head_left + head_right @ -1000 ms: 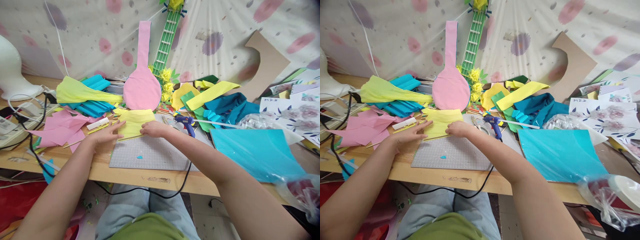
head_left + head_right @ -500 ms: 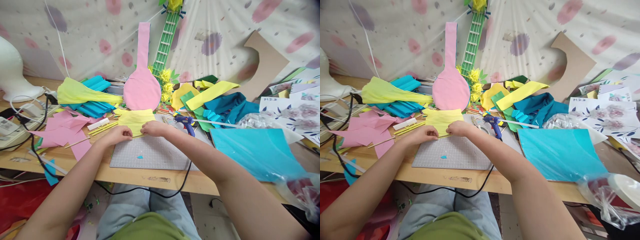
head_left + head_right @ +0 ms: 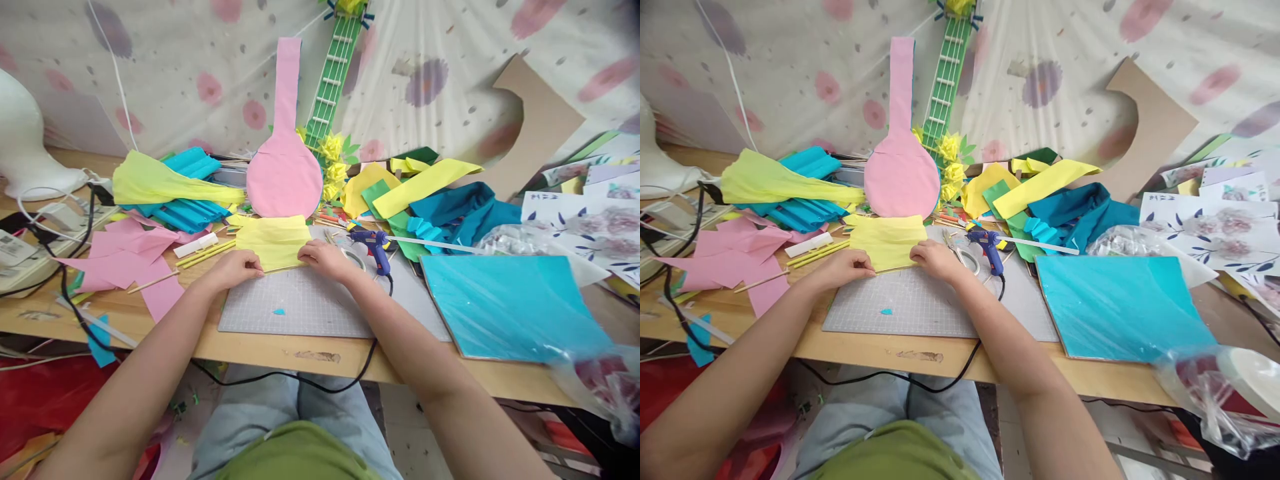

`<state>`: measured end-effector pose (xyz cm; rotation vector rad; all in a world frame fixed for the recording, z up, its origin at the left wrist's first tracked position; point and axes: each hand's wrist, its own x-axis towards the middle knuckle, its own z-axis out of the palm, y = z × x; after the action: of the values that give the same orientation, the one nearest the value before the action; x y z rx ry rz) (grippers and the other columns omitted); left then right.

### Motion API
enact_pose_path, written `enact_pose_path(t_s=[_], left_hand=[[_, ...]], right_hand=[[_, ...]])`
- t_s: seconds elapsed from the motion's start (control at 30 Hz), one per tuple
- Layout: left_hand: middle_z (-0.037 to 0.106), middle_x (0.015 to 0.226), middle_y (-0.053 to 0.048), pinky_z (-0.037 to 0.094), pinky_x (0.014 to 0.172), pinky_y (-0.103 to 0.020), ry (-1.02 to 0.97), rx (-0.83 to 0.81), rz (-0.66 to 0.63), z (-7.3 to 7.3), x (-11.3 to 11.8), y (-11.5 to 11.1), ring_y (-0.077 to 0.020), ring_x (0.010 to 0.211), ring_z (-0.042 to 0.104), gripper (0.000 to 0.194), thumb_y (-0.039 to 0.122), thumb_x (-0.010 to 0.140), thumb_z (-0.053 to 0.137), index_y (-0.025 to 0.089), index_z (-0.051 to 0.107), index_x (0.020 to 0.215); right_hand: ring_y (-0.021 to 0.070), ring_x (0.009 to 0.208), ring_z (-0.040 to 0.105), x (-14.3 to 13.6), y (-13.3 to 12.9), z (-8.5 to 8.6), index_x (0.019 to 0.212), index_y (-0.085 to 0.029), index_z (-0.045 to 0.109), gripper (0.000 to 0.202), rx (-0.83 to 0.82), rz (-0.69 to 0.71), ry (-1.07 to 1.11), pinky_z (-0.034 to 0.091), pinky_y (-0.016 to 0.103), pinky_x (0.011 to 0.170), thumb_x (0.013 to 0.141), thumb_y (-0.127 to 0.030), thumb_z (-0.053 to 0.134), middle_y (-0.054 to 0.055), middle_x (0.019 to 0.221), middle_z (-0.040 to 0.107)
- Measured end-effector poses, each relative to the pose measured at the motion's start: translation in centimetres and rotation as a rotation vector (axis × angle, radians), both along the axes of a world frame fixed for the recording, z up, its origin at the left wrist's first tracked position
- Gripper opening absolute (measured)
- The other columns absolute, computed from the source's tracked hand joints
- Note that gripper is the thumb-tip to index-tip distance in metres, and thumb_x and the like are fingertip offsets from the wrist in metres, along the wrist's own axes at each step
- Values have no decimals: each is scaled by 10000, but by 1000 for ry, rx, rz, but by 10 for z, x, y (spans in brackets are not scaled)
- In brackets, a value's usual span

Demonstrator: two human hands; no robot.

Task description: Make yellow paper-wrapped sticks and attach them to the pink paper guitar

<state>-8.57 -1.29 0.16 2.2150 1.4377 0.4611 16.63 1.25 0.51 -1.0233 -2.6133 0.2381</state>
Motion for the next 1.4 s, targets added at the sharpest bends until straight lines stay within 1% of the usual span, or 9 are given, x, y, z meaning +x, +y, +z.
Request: enact_pose_path(t_s=[0.1, 0.2, 0.43, 0.6, 0.87, 1.03, 1.23, 1.3, 1.4], left_hand=[[630, 677, -9, 380, 587, -236, -41, 19, 5, -4, 0, 0, -138, 649, 548, 199, 365, 659, 590, 168, 611, 638], [626, 673, -11, 379, 593, -237, -55, 50, 19, -4, 1, -2, -135, 642, 546, 180, 344, 658, 598, 167, 614, 632], [613, 682, -13, 371, 580, -235, -17, 99, 29, 0, 6, -6, -128, 631, 536, 135, 291, 665, 590, 164, 606, 622], [609, 666, -5, 373, 564, -227, -9, 109, 12, -2, 6, -4, -117, 604, 527, 136, 291, 664, 583, 168, 597, 609], [610, 675, -6, 380, 579, -233, 15, 112, 20, -2, 6, -5, -124, 624, 534, 140, 298, 672, 575, 170, 598, 619], [602, 704, -21, 380, 597, -252, 65, 202, -6, 1, 4, -8, -141, 658, 525, 148, 306, 706, 544, 176, 596, 658], [586, 726, -36, 392, 667, -279, 68, 307, -36, 1, -1, 9, -161, 729, 526, 161, 298, 744, 514, 171, 588, 680], [583, 732, -32, 397, 676, -278, 38, 289, -67, -1, 0, 16, -157, 730, 526, 165, 308, 746, 517, 172, 589, 687], [582, 743, -24, 404, 667, -269, -16, 218, -87, -4, 4, 23, -148, 720, 525, 168, 321, 744, 518, 175, 592, 706]], right_hand=[[155, 852, 478, 5, -7, -13, 843, -183, 608, 127, 34, -23, 103, 352, 254, 765, 819, -202, 484, 47, 859, 593], [165, 860, 472, 7, -10, -18, 838, -191, 613, 96, 29, -4, 122, 361, 270, 783, 795, -216, 531, 45, 850, 592], [157, 830, 480, 11, -7, -20, 792, -181, 619, 129, 1, -93, 175, 372, 264, 779, 788, -124, 503, 35, 824, 600], [159, 803, 475, 9, -6, -21, 740, -173, 621, 138, 1, -105, 148, 373, 259, 759, 761, -94, 510, 31, 787, 607], [163, 799, 471, 6, -10, -19, 720, -171, 626, 161, 35, -124, 114, 372, 258, 736, 753, -77, 499, 35, 787, 611], [166, 827, 480, 7, -13, -21, 751, -180, 631, 152, 50, -147, 150, 379, 260, 740, 774, -112, 498, 37, 806, 610], [163, 843, 494, 12, -14, -19, 808, -189, 619, 122, 61, -208, 242, 381, 279, 790, 780, -140, 511, 34, 832, 603], [176, 868, 483, 12, -15, -17, 850, -181, 613, 103, 96, -213, 227, 377, 297, 806, 774, -197, 546, 48, 866, 593], [197, 905, 460, 10, -16, -17, 905, -173, 599, 179, 143, -192, 155, 368, 321, 819, 750, -264, 592, 69, 916, 579]])
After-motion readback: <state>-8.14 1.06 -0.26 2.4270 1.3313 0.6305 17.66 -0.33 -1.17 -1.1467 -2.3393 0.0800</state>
